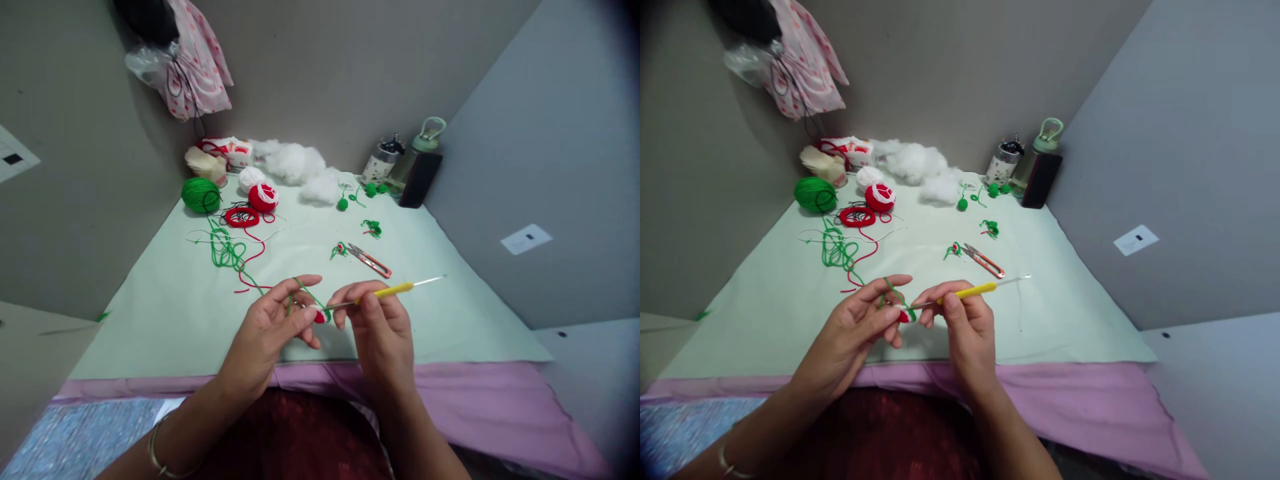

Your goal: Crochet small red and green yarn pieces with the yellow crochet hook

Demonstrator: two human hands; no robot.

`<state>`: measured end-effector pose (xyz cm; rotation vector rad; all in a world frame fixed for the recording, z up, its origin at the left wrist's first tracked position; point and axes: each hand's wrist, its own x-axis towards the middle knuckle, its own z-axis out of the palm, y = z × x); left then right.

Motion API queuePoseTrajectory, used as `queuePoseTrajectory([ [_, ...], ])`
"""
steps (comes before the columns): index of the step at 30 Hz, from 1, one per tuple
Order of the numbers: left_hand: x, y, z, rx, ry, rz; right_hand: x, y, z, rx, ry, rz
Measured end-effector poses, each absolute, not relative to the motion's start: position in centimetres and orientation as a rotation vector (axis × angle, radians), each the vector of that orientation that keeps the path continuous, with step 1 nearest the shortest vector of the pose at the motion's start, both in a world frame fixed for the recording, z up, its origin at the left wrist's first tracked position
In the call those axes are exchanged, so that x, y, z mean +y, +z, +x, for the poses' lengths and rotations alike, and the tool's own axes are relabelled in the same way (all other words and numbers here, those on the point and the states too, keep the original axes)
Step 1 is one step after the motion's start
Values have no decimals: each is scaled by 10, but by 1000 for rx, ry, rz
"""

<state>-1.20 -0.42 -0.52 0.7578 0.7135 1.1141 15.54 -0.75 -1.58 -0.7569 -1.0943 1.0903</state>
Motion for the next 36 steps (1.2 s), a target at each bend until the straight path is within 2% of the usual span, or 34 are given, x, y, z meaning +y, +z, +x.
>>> queuePoseTrajectory([
  [14,-8,-9,-5,743,1192,662,-17,-26,157,-1941,-86,-842],
  [17,-4,-4,-11,670,1011,513,-17,-28,155,-1834,20,-856],
  [21,2,3,-18,631,972,451,-14,-23,154,-1365,597,-854],
  [24,1,3,-16,649,1009,523,-9,-21,151,-1241,830,-787],
  [28,-4,-3,-7,688,1072,632,-10,-22,147,-1394,679,-839],
  [33,-3,-8,-6,679,1044,514,-19,-22,150,-1699,199,-903],
  [36,2,-6,-11,631,931,425,-17,-21,154,-1569,316,-919],
])
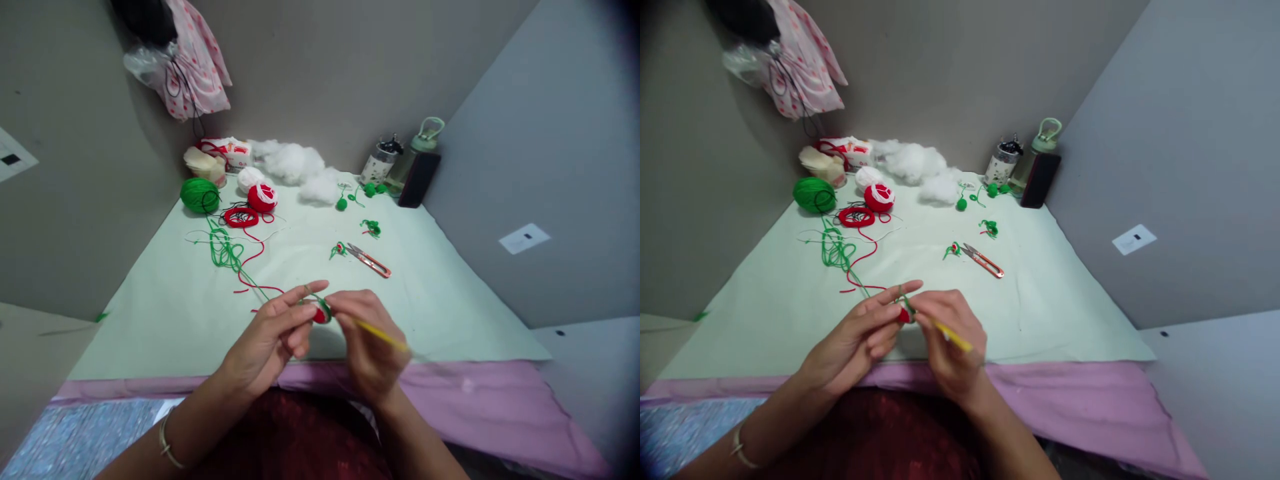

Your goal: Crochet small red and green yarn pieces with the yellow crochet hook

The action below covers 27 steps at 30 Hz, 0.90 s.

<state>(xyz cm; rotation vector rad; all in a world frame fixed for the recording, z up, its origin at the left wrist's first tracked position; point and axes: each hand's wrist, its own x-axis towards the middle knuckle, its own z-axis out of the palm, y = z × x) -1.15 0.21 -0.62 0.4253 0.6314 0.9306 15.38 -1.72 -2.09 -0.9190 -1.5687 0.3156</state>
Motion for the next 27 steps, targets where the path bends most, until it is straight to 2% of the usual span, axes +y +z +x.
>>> queuePoseTrajectory([
  [5,4,-1,-13,646,1039,501,-9,-21,154,-1242,800,-845],
  [14,-2,-1,-10,684,1062,669,-6,-20,156,-1152,1020,-840],
  [18,-1,-2,-13,731,1099,736,-12,-15,157,-1277,864,-884],
  [27,-7,-8,-8,910,1255,835,-17,-22,154,-1835,91,-833],
])
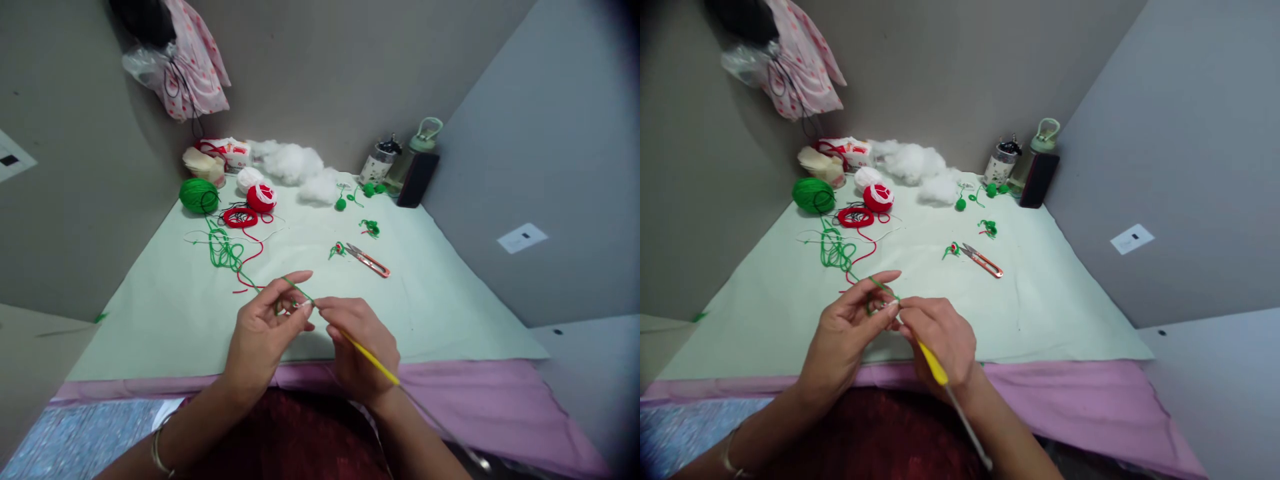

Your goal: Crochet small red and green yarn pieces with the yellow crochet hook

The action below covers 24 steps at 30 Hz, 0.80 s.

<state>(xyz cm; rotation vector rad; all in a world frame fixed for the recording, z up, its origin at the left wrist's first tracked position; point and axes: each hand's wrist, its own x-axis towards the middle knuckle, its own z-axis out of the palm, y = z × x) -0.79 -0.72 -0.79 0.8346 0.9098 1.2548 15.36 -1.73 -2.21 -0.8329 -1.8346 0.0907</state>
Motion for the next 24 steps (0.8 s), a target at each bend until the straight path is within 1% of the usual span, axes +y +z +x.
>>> queuePoseTrajectory([
  [2,-5,-8,-7,833,1204,726,-17,-24,154,-1880,38,-888],
  [5,1,-6,-10,706,1012,535,-17,-24,154,-1780,103,-909],
  [7,5,-4,-14,685,969,480,-16,-22,153,-1605,274,-915],
  [10,5,0,-17,689,1024,524,-11,-20,152,-1348,630,-855],
  [12,2,1,-15,686,1039,591,-8,-19,151,-1314,748,-817],
  [15,-2,0,-9,724,1085,668,-9,-20,148,-1407,679,-842],
  [18,-3,-2,-5,754,1119,665,-15,-21,148,-1576,381,-917],
  [20,-1,-3,-6,722,1060,615,-19,-21,150,-1698,182,-934],
  [22,2,-4,-9,688,988,544,-19,-21,154,-1678,178,-939],
  [24,5,-4,-12,680,980,491,-16,-20,157,-1500,363,-934],
])
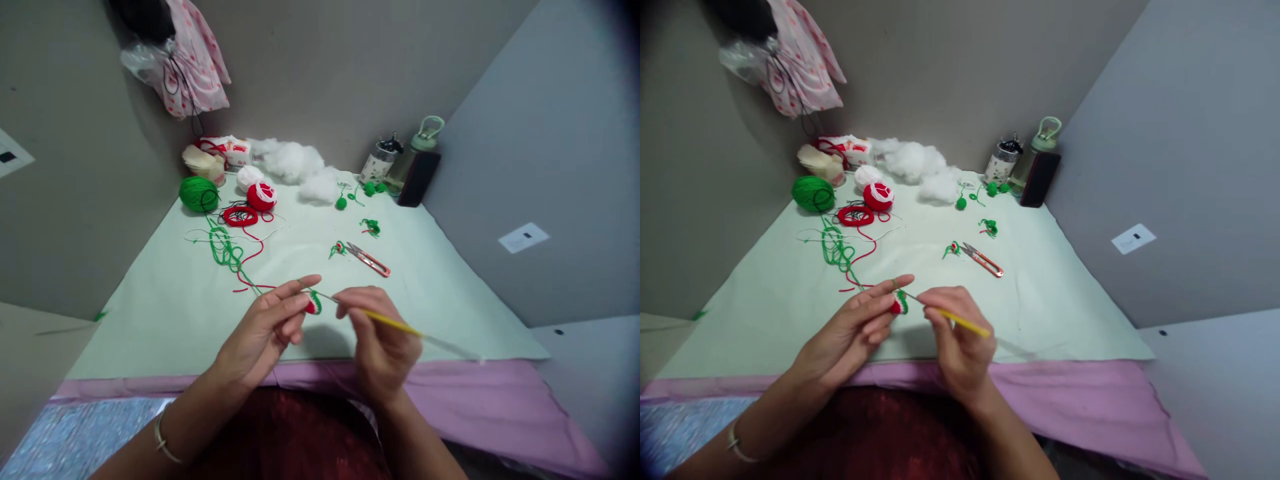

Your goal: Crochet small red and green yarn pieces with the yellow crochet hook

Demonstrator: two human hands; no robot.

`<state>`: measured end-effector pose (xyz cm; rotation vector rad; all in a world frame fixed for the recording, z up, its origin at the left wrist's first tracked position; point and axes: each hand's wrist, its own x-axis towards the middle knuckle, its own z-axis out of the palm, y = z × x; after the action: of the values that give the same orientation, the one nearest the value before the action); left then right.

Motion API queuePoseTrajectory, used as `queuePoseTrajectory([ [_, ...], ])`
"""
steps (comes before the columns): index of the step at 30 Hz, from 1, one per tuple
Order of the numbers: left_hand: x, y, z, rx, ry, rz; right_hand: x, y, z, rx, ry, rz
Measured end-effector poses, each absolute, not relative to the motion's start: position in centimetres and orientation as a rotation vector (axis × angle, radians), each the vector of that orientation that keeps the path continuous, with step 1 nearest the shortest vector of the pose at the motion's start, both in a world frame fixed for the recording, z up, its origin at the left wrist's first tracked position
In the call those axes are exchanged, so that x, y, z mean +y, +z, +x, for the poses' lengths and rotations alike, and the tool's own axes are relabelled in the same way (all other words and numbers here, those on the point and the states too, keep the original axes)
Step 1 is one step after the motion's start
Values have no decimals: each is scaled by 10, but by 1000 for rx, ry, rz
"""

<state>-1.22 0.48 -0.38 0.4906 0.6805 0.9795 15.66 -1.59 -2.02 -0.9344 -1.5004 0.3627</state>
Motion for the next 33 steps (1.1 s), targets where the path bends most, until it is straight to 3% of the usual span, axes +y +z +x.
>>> queuePoseTrajectory([
  [4,3,-3,-10,676,1072,563,-9,-20,155,-1260,750,-844],
  [15,-3,0,-12,745,1073,682,-6,-21,156,-1118,1046,-809],
  [19,-2,-4,-14,784,1105,746,-13,-18,157,-1291,821,-884],
  [28,-9,-10,-3,891,1255,774,-17,-25,152,-1879,-74,-824],
  [31,-6,-6,-5,802,1132,634,-18,-29,153,-1936,-204,-870],
  [33,-1,-3,-10,733,1007,533,-18,-29,153,-1878,-116,-880],
])
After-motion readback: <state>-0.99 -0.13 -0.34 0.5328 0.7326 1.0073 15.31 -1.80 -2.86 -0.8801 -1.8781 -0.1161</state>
